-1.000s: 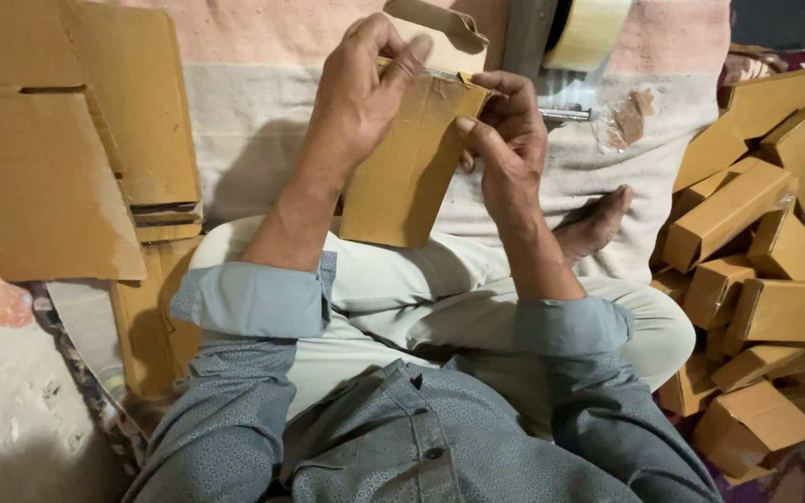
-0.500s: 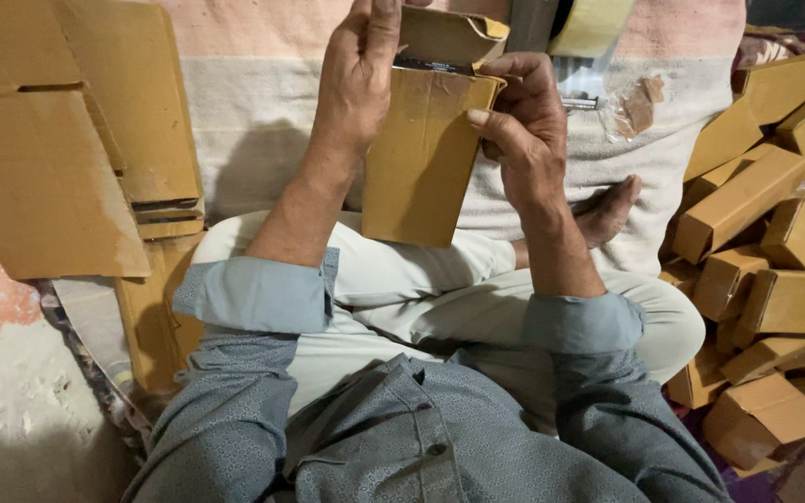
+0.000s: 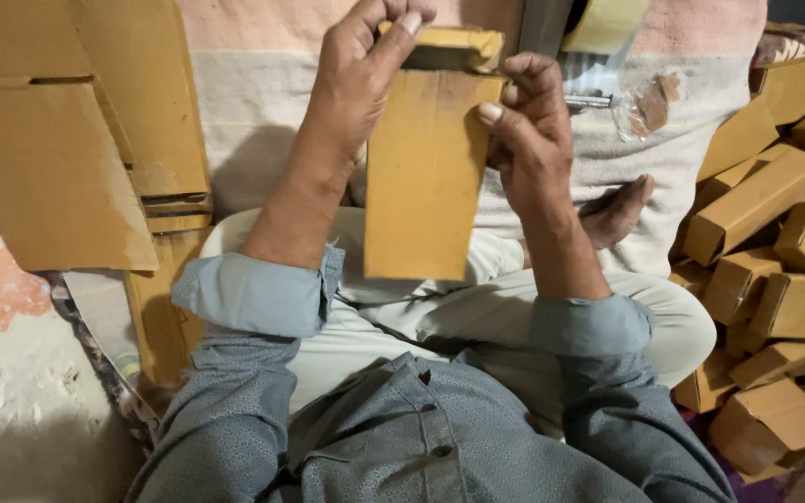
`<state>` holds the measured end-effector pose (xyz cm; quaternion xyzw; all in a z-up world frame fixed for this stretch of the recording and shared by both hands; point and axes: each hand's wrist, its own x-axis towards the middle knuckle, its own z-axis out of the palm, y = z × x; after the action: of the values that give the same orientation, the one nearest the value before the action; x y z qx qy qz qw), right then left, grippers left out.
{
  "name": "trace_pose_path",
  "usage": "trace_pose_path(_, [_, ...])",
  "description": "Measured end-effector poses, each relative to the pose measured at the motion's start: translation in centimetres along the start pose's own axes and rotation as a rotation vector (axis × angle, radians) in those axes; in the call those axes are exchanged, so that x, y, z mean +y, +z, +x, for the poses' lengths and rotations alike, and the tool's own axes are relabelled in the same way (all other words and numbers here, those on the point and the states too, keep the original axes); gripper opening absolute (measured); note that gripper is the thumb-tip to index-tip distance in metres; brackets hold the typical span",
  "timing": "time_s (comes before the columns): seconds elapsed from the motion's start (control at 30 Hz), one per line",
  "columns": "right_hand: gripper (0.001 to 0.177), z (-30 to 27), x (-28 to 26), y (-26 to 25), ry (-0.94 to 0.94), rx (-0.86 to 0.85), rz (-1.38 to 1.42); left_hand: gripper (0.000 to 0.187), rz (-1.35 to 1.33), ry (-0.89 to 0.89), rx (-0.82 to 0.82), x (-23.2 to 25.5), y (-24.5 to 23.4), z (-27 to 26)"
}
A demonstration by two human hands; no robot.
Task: The person sits on the floor and packs a smartwatch into a white box, then places the box into a brown shipping carton. They fold the carton flaps and seal it with packing tape using a handheld dispenser.
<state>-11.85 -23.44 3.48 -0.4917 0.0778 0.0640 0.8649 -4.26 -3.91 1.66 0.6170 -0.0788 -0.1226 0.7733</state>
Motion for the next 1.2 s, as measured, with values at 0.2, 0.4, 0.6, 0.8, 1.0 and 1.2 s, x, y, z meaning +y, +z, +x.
trace_pose_path(0.2, [0.059, -0.4, 1.5, -0.4, -0.024, 0.061, -0.233, 0.017, -0.235, -0.211, -0.118, -0.9, -1.0, -0.2])
trace_pose_path(0.4, [0.053, -0.3, 2.3, -1.0, -0.053, 0.016, -0.225, 0.019, -0.071, -0.221, -0.185, 0.5, -1.8, -0.3])
trace_pose_path(0.6, [0.041, -0.7, 2.7, -1.1, -0.097, 0.029, -0.236, 0.019, 0.156, -0.213, -0.270, 2.3, -1.1, -1.2])
trace_pose_path(0.8, [0.021, -0.5, 2.3, -0.7, -0.052, 0.136, -0.264, 0.032, 0.525, 0.172, -0.248, 2.2, -0.4, -1.1])
trace_pose_path(1.0, [0.025, -0.5, 0.5, -0.9, -0.007, 0.118, -0.318, 0.035, 0.555, 0.096, -0.211, 1.7, 0.0, -1.4])
trace_pose_path(1.2, [0.027, -0.5, -4.0, -8.2, -0.164, 0.204, -0.814, 0.033, 0.240, -0.226, -0.352, 0.9, 1.0, -0.8])
